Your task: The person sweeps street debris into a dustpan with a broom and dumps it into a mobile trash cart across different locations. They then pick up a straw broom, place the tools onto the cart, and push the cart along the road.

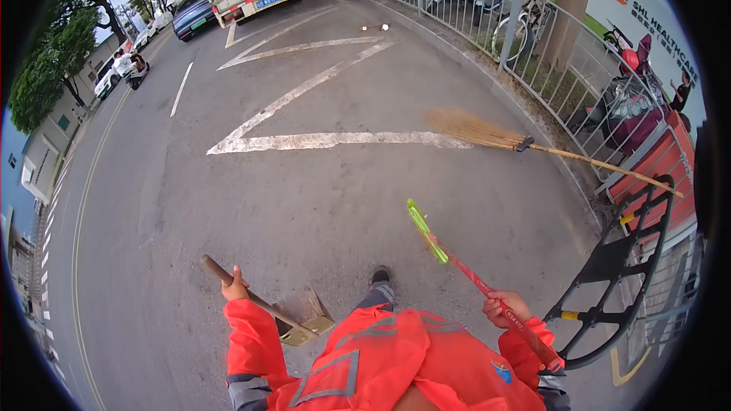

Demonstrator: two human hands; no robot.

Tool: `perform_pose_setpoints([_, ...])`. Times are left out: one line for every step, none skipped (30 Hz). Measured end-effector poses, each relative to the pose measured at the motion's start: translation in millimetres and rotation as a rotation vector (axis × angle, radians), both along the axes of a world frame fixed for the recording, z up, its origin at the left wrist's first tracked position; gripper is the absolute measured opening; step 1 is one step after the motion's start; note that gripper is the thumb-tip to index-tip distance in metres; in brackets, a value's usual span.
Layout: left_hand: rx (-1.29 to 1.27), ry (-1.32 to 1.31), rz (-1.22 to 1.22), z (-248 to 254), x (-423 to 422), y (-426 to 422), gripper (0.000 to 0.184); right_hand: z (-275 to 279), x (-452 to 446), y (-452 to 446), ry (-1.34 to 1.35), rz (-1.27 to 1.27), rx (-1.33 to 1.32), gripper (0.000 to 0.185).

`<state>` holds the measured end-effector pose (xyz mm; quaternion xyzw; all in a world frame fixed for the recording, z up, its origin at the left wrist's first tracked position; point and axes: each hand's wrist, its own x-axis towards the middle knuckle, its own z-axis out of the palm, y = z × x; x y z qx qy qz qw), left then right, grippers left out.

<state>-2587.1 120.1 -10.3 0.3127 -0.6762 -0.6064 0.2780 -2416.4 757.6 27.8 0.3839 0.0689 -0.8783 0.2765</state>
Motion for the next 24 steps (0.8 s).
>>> perform_pose_setpoints([0.002,-0.004,-0.006,-8.4,-33.2,6.2,0.028,3.7,-29.1,0.2,-0.004,-0.006,0.002,0.014])
perform_pose_setpoints([-0.066,-0.032,-0.017,-19.7,-72.0,16.4,0.027,8.3,-63.4,4.9,0.041,0.006,0.047,0.015])
perform_pose_setpoints([-0.131,-0.064,-0.024,-26.9,-106.4,29.0,0.027,13.9,-96.8,12.8,0.082,0.024,0.096,0.017])
perform_pose_setpoints([-0.111,-0.084,-0.025,-30.8,-141.4,39.4,0.028,19.3,-130.6,22.7,0.086,0.023,0.108,0.017])
perform_pose_setpoints([-0.111,-0.093,-0.03,-34.5,-172.1,49.4,0.028,22.1,-156.5,29.4,0.105,0.044,0.136,0.017])
perform_pose_setpoints([-0.135,-0.143,-0.039,-26.4,-204.6,62.2,0.029,25.3,-180.6,32.2,0.126,0.06,0.155,0.018])
perform_pose_setpoints([-0.163,-0.187,-0.049,-19.9,-240.1,72.5,0.031,28.2,-205.5,38.4,0.126,0.048,0.143,0.018])
perform_pose_setpoints([-0.179,-0.185,-0.062,-15.9,-273.8,78.2,0.031,32.2,-228.4,46.3,0.138,0.064,0.228,0.018])
perform_pose_setpoints([-0.179,-0.207,-0.056,-15.4,-306.4,85.1,0.033,32.8,-252.9,54.1,0.148,0.077,0.315,0.019])
perform_pose_setpoints([-0.177,-0.23,-0.055,-18.3,-337.7,93.6,0.035,29.9,-278.3,61.2,0.144,0.056,0.305,0.019])
perform_pose_setpoints([-0.172,-0.254,-0.054,-25.2,-368.0,104.7,0.037,26.6,-304.0,70.3,0.154,0.055,0.339,0.019])
perform_pose_setpoints([-0.135,-0.232,-0.019,-43.5,-400.6,103.3,0.04,22.0,-331.4,82.3,0.164,0.056,0.378,0.02])
perform_pose_setpoints([-0.111,-0.202,-0.03,-47.9,-429.0,110.0,0.04,15.8,-362.1,94.6,0.157,0.041,0.377,0.02])
perform_pose_setpoints([-0.105,-0.208,-0.022,-54.4,-455.0,119.9,0.04,7.4,-394.8,107.2,0.136,0.059,0.386,0.019])
perform_pose_setpoints([-0.103,-0.215,-0.008,-50.4,-477.4,133.4,0.04,-1.8,-424.4,120.4,0.116,0.082,0.389,0.019])
perform_pose_setpoints([-0.092,-0.194,-0.006,-57.6,-503.4,141.7,0.04,-10.0,-456.0,135.7,0.121,0.078,0.383,0.019])
perform_pose_setpoints([-0.079,-0.167,0.001,-63.9,-527.2,149.9,0.04,-15.3,-490.9,151.6,0.086,0.076,0.376,0.018])
perform_pose_setpoints([-0.046,-0.135,0.011,-72.4,-550.7,156.8,0.041,-17.3,-528.1,168.0,0.057,0.075,0.371,0.016])
perform_pose_setpoints([-0.009,-0.093,0.03,-92.8,-577.2,152.0,0.04,-19.1,-564.0,184.9,0.076,0.077,0.366,0.016])
perform_pose_setpoints([0.045,-0.232,0.051,-73.9,-603.2,174.1,0.039,-20.1,-599.8,201.8,0.095,0.099,0.351,0.015])
perform_pose_setpoints([0.096,-0.386,0.075,-44.4,-618.2,201.5,0.038,-21.8,-632.4,214.6,0.101,0.124,0.332,0.014])
perform_pose_setpoints([0.09,-0.391,0.079,-29.9,-638.9,215.7,0.038,-19.1,-665.9,224.4,0.096,0.128,0.326,0.014])
perform_pose_setpoints([0.168,-0.358,0.099,-23.6,-662.5,232.8,0.037,-14.4,-703.4,237.0,0.06,0.115,0.303,0.012])
perform_pose_setpoints([0.249,-0.324,0.114,-24.8,-691.2,250.0,0.036,-11.3,-740.4,250.5,0.025,0.098,0.285,0.011])
